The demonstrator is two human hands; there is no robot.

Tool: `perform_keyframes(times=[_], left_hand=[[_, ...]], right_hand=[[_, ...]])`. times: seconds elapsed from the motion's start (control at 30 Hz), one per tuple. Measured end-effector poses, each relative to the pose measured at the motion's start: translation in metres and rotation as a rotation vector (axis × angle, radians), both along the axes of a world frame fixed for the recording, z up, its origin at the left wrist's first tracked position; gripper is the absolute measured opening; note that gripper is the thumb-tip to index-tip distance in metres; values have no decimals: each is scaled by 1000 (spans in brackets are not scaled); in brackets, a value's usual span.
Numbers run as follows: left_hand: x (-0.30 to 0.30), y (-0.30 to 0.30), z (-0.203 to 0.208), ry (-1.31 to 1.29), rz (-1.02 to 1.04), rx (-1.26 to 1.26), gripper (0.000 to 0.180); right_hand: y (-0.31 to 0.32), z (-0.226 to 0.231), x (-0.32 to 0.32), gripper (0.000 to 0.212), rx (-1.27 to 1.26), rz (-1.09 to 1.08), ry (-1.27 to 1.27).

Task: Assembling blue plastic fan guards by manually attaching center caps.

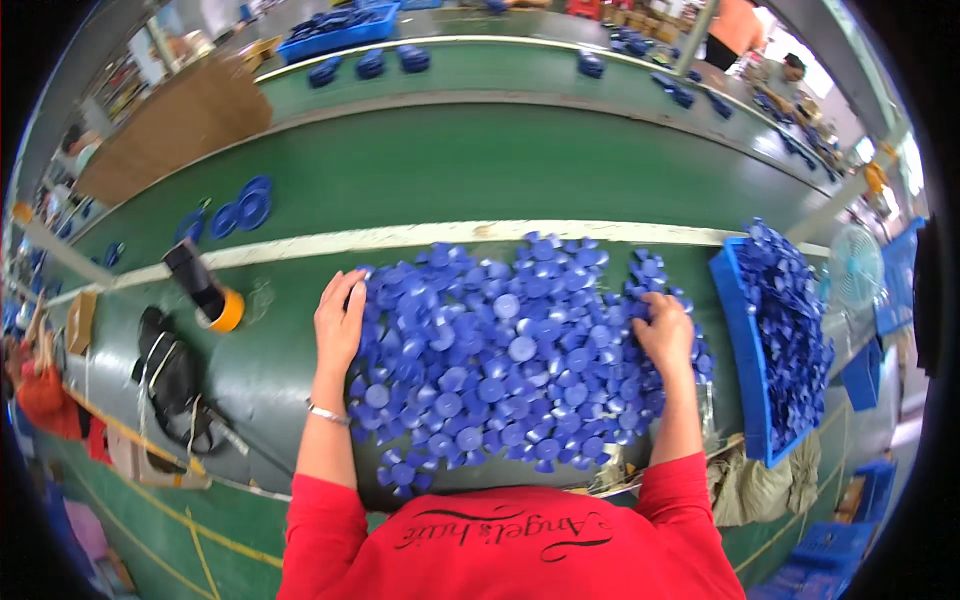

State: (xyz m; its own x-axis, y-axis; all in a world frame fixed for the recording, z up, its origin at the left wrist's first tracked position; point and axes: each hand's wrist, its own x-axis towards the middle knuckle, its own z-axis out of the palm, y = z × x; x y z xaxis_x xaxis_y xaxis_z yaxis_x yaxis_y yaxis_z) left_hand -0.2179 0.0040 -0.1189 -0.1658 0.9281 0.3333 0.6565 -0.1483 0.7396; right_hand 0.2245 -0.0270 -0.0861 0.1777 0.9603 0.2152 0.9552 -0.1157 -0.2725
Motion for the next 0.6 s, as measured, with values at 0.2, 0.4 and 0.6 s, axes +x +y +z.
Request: perform_keyframes(times=[0.2, 0.4, 0.6], left_hand=[[-2, -3, 16, -8, -17, -39, 30], [21, -64, 48, -118, -36, 41, 40], [40, -151, 37, 177, -172, 111, 62]], right_hand=[[3, 6, -3, 35, 31, -2, -81], [-14, 27, -4, 35, 444, -61, 41], [-41, 36, -71, 52, 271, 393, 402]])
